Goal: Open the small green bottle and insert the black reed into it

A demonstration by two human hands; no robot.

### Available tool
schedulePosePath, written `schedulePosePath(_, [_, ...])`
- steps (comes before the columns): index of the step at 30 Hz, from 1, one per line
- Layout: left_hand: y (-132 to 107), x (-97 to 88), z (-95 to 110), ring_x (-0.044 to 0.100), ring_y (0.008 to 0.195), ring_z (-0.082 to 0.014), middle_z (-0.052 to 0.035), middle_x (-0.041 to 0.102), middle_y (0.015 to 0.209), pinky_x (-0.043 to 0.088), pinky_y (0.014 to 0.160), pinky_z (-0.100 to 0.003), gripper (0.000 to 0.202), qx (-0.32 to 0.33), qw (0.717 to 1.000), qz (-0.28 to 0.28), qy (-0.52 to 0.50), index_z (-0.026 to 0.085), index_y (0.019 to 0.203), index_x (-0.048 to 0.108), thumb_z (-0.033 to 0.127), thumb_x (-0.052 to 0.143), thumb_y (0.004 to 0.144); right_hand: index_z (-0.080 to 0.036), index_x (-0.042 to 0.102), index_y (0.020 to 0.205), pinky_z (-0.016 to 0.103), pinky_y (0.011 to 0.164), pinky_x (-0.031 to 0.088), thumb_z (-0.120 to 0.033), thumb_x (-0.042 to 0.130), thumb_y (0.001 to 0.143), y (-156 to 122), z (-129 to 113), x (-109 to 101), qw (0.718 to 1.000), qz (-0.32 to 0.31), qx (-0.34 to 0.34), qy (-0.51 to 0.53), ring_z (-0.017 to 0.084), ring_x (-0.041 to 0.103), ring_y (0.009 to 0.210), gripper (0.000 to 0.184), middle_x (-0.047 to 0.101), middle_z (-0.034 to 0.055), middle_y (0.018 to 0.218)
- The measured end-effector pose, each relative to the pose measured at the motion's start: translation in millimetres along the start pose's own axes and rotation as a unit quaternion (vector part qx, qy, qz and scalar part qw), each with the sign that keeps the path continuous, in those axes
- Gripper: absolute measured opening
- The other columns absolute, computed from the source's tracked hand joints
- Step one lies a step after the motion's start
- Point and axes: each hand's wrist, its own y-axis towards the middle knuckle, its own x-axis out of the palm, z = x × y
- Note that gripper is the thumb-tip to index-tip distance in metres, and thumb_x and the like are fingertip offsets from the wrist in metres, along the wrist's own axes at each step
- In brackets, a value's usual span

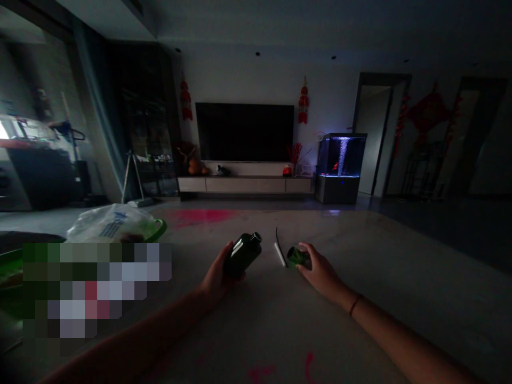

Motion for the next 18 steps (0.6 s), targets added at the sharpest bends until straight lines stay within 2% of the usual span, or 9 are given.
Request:
schedulePosePath(4, [0.5,-0.3,0.0,0.049,0.043,-0.0101,0.0010,0.053,0.056,0.035,0.039,-0.019,0.044,-0.012,1.000,-0.005,-0.005,0.015,0.095,0.052,0.054,0.043,0.076,-0.019,0.045,0.107,0.039,0.093,0.035,-0.027,0.054,0.070,-9.1,-13.8,-4.2,0.999,-0.033,0.009,0.030,0.020,0.048,0.106,0.039,0.053,0.0086,0.112])
schedulePosePath(6, [0.9,-0.4,-0.3,0.049,0.043,-0.0096,0.0008,0.053,0.057,0.036,0.040,-0.019,0.044,-0.005,1.000,-0.017,-0.012,0.015,0.096,0.052,0.053,0.043,0.077,-0.018,0.046,0.107,0.039,0.093,0.035,-0.028,0.054,0.070,-15.6,-26.9,-8.2,0.995,-0.073,0.023,0.058,0.021,0.047,0.107,0.039,0.053,0.0094,0.112])
schedulePosePath(11, [0.8,-0.7,-0.9,0.048,0.044,-0.0095,0.0005,0.053,0.059,0.034,0.041,-0.019,0.045,0.007,1.000,-0.015,-0.004,0.015,0.095,0.053,0.055,0.043,0.076,-0.018,0.050,0.098,0.036,0.090,0.037,-0.024,0.060,0.065,-24.0,-56.5,-21.3,0.977,-0.194,0.005,0.091,0.020,0.050,0.102,0.034,0.057,0.0073,0.104])
schedulePosePath(15, [1.1,-2.1,-1.0,0.049,0.045,-0.0104,0.0000,0.053,0.059,0.031,0.040,-0.020,0.049,0.004,1.000,-0.019,0.015,0.015,0.097,0.052,0.057,0.042,0.075,-0.018,0.049,0.093,0.032,0.084,0.040,-0.020,0.060,0.063,-21.6,-59.1,-33.0,0.964,-0.252,-0.011,0.089,0.018,0.053,0.096,0.032,0.058,0.0050,0.096])
schedulePosePath(18, [1.4,-2.7,-0.8,0.050,0.048,-0.0111,-0.0009,0.054,0.061,0.034,0.043,-0.020,0.050,-0.002,1.000,-0.019,0.013,0.015,0.099,0.052,0.057,0.044,0.074,-0.017,0.050,0.095,0.034,0.085,0.040,-0.025,0.062,0.062,-18.5,-52.1,-45.7,0.956,-0.285,-0.006,0.068,0.020,0.053,0.097,0.036,0.058,0.0060,0.098])
